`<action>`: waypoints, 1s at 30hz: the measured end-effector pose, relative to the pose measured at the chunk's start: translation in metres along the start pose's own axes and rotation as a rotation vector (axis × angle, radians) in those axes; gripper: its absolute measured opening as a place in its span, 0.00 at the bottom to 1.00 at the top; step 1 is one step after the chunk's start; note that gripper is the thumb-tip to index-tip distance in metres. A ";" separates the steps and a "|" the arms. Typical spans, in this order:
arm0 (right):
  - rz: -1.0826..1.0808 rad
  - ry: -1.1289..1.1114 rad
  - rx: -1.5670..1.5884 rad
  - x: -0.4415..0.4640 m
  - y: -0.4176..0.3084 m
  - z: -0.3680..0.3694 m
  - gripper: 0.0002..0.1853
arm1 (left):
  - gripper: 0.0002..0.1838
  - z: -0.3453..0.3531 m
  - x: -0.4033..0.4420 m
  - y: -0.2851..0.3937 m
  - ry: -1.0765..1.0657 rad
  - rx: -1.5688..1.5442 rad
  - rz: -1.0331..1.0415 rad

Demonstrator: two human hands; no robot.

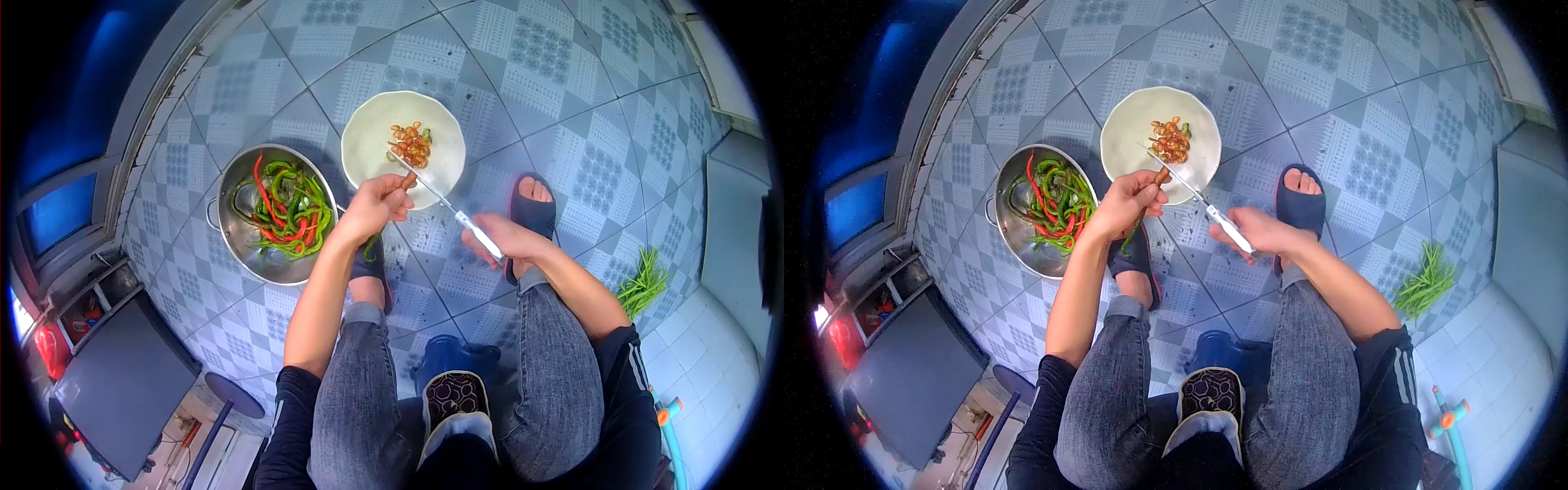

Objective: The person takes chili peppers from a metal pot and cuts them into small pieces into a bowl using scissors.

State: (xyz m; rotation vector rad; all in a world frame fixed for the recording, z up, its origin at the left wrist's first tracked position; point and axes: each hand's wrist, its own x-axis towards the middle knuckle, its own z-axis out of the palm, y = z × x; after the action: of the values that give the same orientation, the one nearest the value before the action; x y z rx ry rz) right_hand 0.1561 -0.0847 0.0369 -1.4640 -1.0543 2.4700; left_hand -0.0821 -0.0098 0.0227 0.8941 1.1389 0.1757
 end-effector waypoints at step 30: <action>-0.133 0.009 -0.205 0.005 0.015 -0.002 0.11 | 0.14 0.002 -0.001 0.007 0.016 -0.068 -0.098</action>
State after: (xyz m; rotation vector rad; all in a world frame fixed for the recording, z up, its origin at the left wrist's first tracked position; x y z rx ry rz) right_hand 0.1586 -0.0930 0.0242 -1.4017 -1.3905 2.3201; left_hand -0.0790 -0.0070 0.0282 0.7766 1.1824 0.1410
